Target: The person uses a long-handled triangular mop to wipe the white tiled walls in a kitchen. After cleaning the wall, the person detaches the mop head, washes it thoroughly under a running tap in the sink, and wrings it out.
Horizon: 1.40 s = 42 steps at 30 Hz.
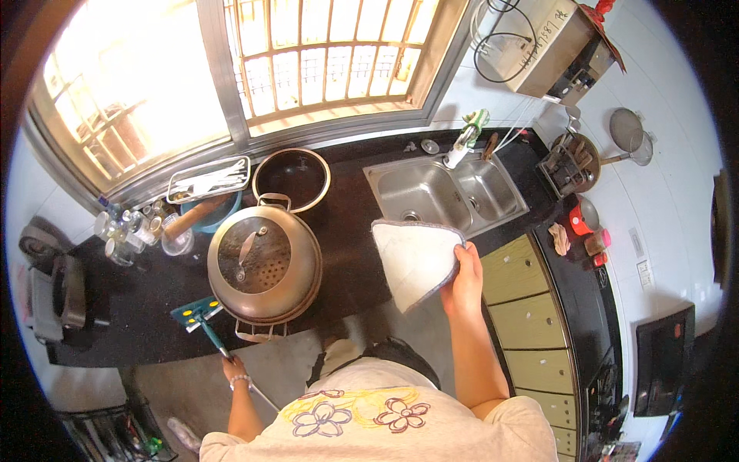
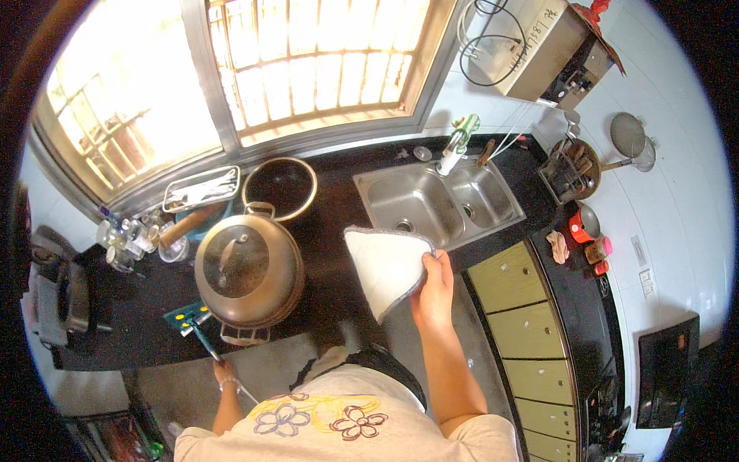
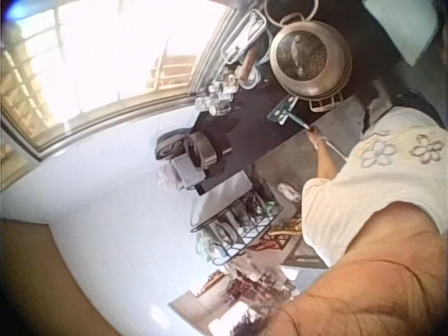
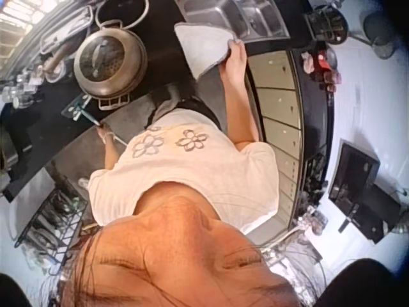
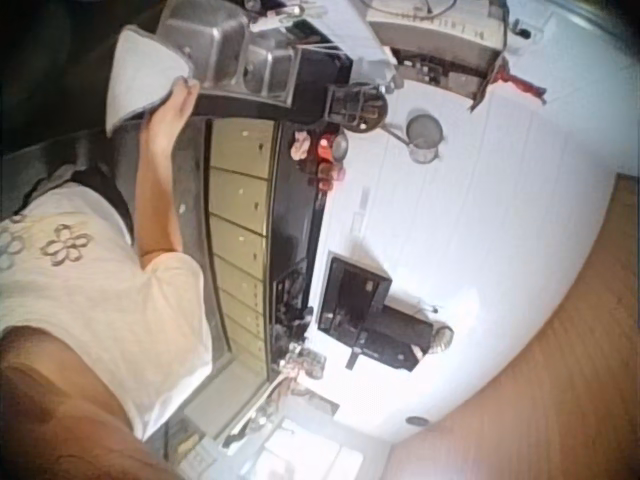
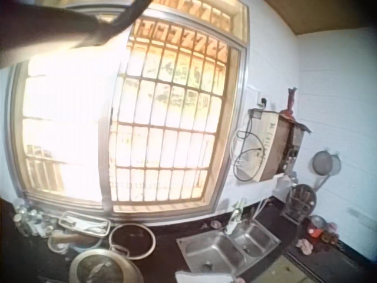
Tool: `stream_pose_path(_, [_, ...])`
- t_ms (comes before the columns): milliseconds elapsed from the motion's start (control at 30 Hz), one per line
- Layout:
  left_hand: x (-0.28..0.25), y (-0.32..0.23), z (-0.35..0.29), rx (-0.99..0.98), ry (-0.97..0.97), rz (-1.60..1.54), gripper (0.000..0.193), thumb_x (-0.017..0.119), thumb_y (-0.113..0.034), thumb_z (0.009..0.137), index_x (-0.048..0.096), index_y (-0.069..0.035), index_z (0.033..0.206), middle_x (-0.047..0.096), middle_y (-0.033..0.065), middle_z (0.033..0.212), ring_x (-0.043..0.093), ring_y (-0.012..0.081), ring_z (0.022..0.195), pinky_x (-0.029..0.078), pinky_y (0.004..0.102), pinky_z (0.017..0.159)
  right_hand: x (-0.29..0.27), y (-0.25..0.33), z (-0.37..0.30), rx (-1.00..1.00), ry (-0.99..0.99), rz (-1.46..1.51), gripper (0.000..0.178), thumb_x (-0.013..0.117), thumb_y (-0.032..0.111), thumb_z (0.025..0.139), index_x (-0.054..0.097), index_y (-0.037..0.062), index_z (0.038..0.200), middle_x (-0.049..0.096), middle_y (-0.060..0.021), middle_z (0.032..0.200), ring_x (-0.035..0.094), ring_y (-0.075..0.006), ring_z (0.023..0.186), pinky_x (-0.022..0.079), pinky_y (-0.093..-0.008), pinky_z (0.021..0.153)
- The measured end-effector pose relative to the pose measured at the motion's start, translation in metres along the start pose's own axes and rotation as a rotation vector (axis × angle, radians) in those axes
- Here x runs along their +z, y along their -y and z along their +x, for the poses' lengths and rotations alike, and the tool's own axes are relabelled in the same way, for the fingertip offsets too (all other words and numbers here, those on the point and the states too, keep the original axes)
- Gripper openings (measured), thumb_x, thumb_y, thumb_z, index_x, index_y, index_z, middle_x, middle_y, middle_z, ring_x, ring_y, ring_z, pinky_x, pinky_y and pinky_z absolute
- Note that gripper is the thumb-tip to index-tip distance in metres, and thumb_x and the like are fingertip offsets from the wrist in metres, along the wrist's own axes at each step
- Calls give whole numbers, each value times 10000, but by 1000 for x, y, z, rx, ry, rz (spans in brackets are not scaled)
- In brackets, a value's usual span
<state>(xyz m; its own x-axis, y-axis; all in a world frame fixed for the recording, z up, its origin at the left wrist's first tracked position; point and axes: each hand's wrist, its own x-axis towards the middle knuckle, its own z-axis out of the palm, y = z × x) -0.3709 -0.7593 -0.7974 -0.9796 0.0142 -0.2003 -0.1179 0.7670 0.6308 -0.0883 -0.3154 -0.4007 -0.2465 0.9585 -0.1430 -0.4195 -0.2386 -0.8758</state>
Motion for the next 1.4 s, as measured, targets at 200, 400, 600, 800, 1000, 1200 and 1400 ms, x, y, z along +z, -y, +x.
stream_pose_path(200, [0,11,-11,-64,93,85,241,612,-172,821,529,16,946,637,176,856,630,311,787,482,391,699,-3,-8,3,24,-48,17,106,462,128,885,491,55,956,560,-36,884,542,-128,817,453,-278,728])
stream_pose_path(400, [26,73,2,-140,70,73,277,604,-168,823,529,-1,1030,632,184,951,618,346,854,475,399,740,-16,-3,14,77,-62,59,72,478,124,878,491,68,922,560,-27,872,544,-127,802,458,-279,717])
stream_pose_path(600, [28,6,-23,-260,77,304,430,612,-230,814,464,-24,1161,596,177,1091,594,322,987,470,398,845,-63,18,33,69,-51,52,92,467,147,872,485,63,903,553,-26,870,543,-126,817,460,-296,746])
stream_pose_path(800, [16,-7,-58,-481,203,717,423,665,-371,760,584,-74,1051,610,83,1120,615,235,985,518,387,774,-149,53,75,67,-3,133,56,461,124,881,476,70,889,543,-23,848,531,-112,796,452,-280,723])
stream_pose_path(1000, [44,-189,-206,-694,919,-289,371,491,-333,919,527,-38,1142,639,177,1015,648,262,869,544,330,695,-248,81,126,-211,148,-319,16,480,59,905,479,54,920,485,17,817,424,-62,765,370,-209,710])
stream_pose_path(1200, [160,-449,-305,-293,1281,-627,643,388,-515,919,384,-9,1314,497,214,1250,510,322,1137,430,444,953,-254,68,176,-499,512,-794,212,557,55,826,523,16,1031,557,-126,942,576,-260,837,463,-310,737])
stream_pose_path(1400, [232,-612,-344,-563,1481,-1005,730,432,-619,845,470,1,1228,564,169,1175,549,306,1063,395,545,935,-237,43,200,-508,825,-980,200,593,46,778,553,21,972,564,-127,987,553,-316,921,459,-367,790])
